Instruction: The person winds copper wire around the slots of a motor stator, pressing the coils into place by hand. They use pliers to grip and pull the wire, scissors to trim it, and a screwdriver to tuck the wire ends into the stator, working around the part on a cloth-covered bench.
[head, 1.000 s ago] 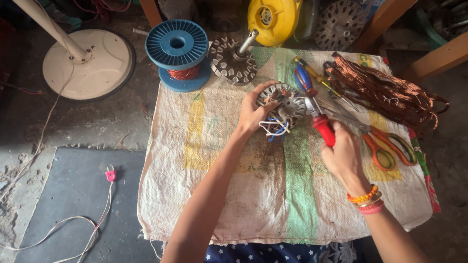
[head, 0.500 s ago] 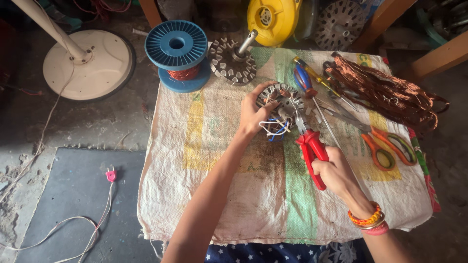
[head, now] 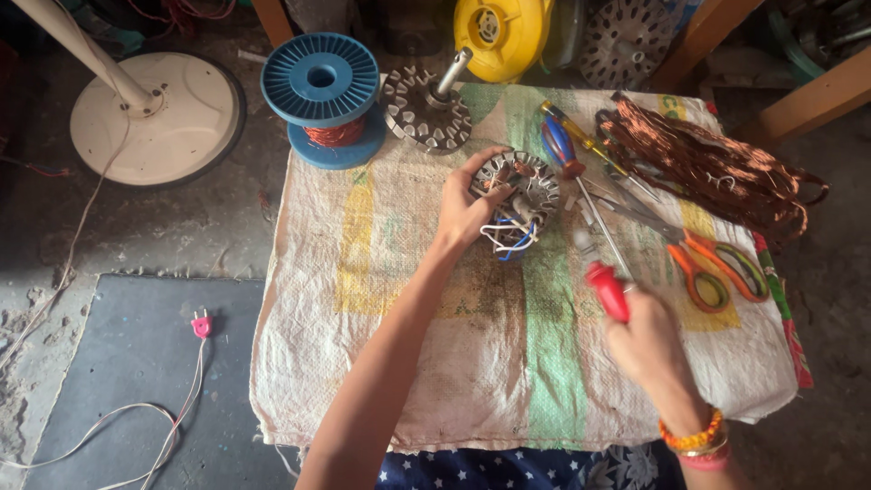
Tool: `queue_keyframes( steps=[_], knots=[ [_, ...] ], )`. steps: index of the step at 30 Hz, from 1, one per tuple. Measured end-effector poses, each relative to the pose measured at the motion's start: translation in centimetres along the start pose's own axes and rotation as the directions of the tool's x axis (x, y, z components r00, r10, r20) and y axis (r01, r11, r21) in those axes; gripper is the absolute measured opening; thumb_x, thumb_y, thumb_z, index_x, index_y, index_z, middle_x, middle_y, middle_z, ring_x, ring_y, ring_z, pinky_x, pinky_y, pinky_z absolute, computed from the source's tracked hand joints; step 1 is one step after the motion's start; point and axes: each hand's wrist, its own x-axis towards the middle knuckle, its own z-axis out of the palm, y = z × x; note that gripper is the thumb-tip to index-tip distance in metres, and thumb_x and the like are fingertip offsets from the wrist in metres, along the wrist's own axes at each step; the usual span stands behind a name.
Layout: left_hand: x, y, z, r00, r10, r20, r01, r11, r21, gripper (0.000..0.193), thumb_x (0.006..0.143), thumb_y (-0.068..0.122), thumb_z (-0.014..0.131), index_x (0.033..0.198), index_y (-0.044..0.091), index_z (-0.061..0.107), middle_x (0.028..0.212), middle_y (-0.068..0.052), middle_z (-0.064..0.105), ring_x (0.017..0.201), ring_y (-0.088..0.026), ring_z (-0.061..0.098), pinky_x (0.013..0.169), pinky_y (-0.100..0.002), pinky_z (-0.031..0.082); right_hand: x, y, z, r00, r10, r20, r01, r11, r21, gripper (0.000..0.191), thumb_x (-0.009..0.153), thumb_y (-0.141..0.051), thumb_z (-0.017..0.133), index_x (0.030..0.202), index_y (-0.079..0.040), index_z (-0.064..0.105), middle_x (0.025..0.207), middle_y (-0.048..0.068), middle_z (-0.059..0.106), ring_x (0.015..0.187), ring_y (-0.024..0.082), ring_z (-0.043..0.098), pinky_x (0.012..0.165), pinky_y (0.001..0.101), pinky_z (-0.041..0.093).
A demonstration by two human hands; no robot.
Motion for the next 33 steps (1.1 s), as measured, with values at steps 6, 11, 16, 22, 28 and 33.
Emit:
queue_keyframes(
  steps=[6,11,16,22,28,33],
  knots=[
    [0.0,0.5,-0.9,0.988,-0.016,0.153,0.044,0.983,-0.178,0.059,0.078,-0.003,0.068,0.134,0.011,0.062,0.116,-0.014,0.075,0.094,-0.020,0.075,0.089,-0.035,0.063,4.7,2.6,-3.1,0.955,-0.090,-0.283,-0.067,0.864,-0.499,0.034,0.089,-0.022,0.075,0.117,-0.003,0.071,0.100,0.018,0.070,0.088,0.034,0.069,0.080,0.0455,0.055],
    [-0.6,1.6,-2.0,0.963,0.017,0.269,0.032,0.983,-0.178,0.062,0.077,-0.013,0.067,0.134,0.013,0.064,0.127,-0.006,0.067,0.112,-0.016,0.064,0.100,-0.034,0.056,4.8,1.2,-2.4,0.871,-0.366,-0.326,0.126,0.810,-0.572,0.065,0.079,-0.029,0.081,0.135,-0.001,0.063,0.134,0.022,0.061,0.122,0.037,0.058,0.100,0.0497,0.048],
    [-0.8,2.9,-2.6,0.940,-0.013,0.342,0.056,0.991,-0.118,0.070,0.072,-0.015,0.067,0.134,0.016,0.062,0.129,-0.001,0.063,0.118,-0.016,0.060,0.107,-0.034,0.055,6.2,-3.9,0.5,0.788,-0.550,-0.276,0.583,0.811,0.045,0.075,0.094,-0.021,0.070,0.157,0.003,0.037,0.157,0.025,0.046,0.144,0.033,0.046,0.117,0.0506,0.039],
    [-0.9,3.6,-2.8,0.934,-0.040,0.356,0.092,0.987,-0.131,0.069,0.074,-0.012,0.068,0.135,0.018,0.060,0.132,-0.001,0.065,0.118,-0.016,0.063,0.107,-0.034,0.054,9.8,-8.5,4.6,0.893,-0.409,-0.189,0.432,0.661,0.614,0.060,0.087,-0.002,0.070,0.145,0.000,0.052,0.126,0.018,0.072,0.110,0.023,0.074,0.100,0.0319,0.060],
    [-1.0,3.7,-2.6,0.946,-0.039,0.322,0.075,0.992,-0.100,0.066,0.074,-0.013,0.070,0.134,0.014,0.062,0.123,-0.007,0.073,0.101,-0.020,0.074,0.093,-0.035,0.062,8.4,-8.1,5.8,0.781,-0.494,-0.381,0.611,0.483,0.627,0.046,0.091,0.002,0.069,0.137,0.004,0.058,0.123,0.015,0.072,0.111,0.020,0.073,0.099,0.0319,0.060],
    [-1.7,4.2,-1.9,0.936,0.203,0.289,-0.184,0.979,-0.092,0.071,0.072,-0.016,0.073,0.137,0.012,0.060,0.134,-0.011,0.066,0.123,-0.023,0.065,0.111,-0.034,0.052,7.6,-8.4,5.6,0.687,-0.494,-0.533,0.724,0.531,0.441,0.039,0.093,0.003,0.072,0.131,0.000,0.061,0.118,0.012,0.071,0.108,0.022,0.070,0.098,0.0324,0.055]
  ],
)
